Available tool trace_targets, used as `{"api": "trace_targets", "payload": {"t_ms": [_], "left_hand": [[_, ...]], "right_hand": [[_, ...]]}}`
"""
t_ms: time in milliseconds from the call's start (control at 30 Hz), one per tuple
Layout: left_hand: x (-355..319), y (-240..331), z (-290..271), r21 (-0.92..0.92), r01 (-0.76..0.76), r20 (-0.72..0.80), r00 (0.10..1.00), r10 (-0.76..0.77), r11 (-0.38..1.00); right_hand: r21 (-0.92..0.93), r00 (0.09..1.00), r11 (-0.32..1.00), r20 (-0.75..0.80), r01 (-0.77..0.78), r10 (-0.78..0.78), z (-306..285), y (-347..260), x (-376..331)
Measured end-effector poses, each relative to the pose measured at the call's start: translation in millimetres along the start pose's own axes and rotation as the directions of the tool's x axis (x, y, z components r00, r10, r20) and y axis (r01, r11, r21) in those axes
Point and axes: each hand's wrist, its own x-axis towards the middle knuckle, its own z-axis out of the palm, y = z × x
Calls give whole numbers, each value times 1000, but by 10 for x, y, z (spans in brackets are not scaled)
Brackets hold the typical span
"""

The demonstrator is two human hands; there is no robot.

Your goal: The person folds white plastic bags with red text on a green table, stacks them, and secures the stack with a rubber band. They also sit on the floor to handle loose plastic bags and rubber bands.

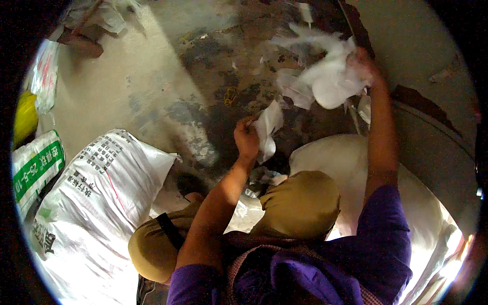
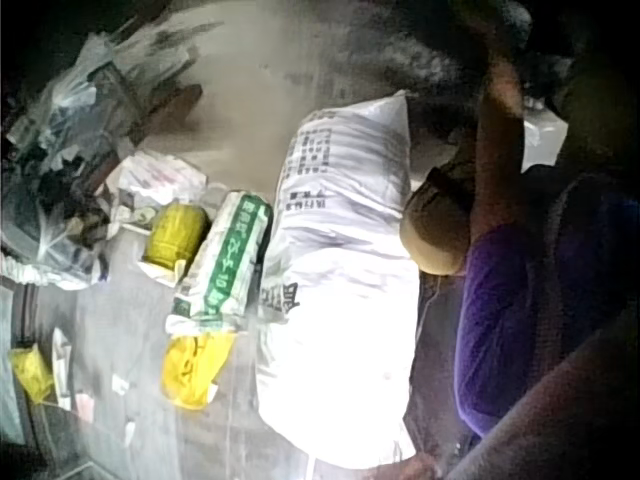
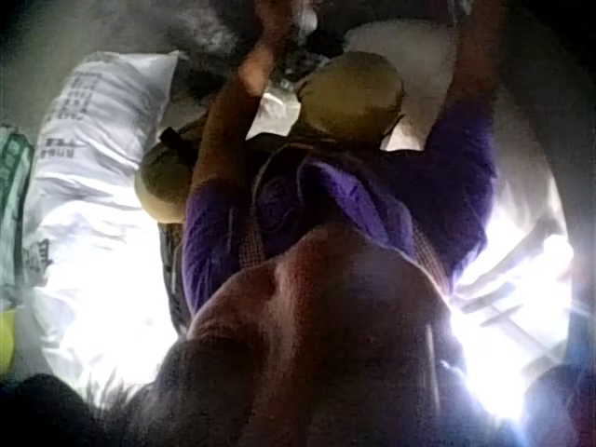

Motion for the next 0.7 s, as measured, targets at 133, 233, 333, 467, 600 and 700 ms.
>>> {"api": "trace_targets", "payload": {"t_ms": [133, 233, 333, 467, 600, 700], "left_hand": [[160, -410, 131, -386, 30, 71, 997, -3, 922], [-16, 20, 244, -164, -188, 179, 960, 217, 968], [-14, 100, 340, 276, -728, 400, 681, 613, 628], [6, 239, 489, -360, -38, 455, 865, 211, 932], [-107, 611, 394, -495, 387, 451, 880, -150, 778], [-67, 974, 319, -450, 354, 337, 917, -211, 820]], "right_hand": [[-404, 994, 909, -77, -99, 74, 862, 538, 17], [-801, 930, 598, -222, -4, -292, 1621, 497, -237], [-672, 976, 732, -211, -107, -52, 2034, 231, -319], [-149, 986, 980, 79, -135, 148, 2508, 584, -273], [35, 954, 985, 255, -170, 156, 2345, 105, -348], [304, 943, 952, 301, 45, -141, 2103, -221, -379]]}}
